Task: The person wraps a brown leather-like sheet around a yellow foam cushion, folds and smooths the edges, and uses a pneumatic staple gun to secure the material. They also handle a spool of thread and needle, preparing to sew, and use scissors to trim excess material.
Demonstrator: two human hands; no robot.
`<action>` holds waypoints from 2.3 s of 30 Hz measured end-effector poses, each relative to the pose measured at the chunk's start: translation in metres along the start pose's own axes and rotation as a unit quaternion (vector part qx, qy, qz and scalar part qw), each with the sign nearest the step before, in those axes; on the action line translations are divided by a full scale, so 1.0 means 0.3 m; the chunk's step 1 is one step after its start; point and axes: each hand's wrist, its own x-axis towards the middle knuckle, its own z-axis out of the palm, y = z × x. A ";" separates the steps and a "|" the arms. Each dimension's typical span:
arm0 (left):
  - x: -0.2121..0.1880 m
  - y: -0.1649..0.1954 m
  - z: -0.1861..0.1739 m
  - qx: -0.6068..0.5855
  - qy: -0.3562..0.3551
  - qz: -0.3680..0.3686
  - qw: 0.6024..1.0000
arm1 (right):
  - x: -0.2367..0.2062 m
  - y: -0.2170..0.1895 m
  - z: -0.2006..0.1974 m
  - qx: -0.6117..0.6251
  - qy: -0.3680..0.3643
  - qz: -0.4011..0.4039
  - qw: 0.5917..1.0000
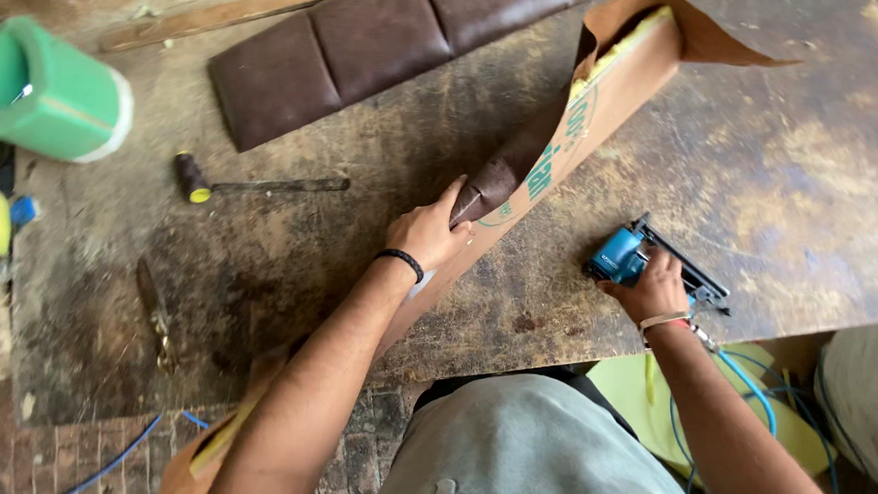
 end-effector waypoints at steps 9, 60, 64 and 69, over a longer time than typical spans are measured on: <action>0.008 -0.008 0.019 0.029 0.020 -0.045 0.998 | 0.109 0.037 -0.004 -0.067 -0.293 0.100 0.949; -0.009 -0.013 0.027 0.024 0.048 0.004 0.999 | -0.040 -0.436 -0.069 0.221 -0.272 0.188 0.917; -0.092 0.032 0.048 0.069 0.049 0.022 0.996 | -0.008 -0.171 -0.010 0.106 -0.250 0.111 0.956; -0.322 0.054 0.085 0.123 0.029 -0.013 0.992 | 0.030 0.021 0.010 -0.019 -0.192 0.059 0.979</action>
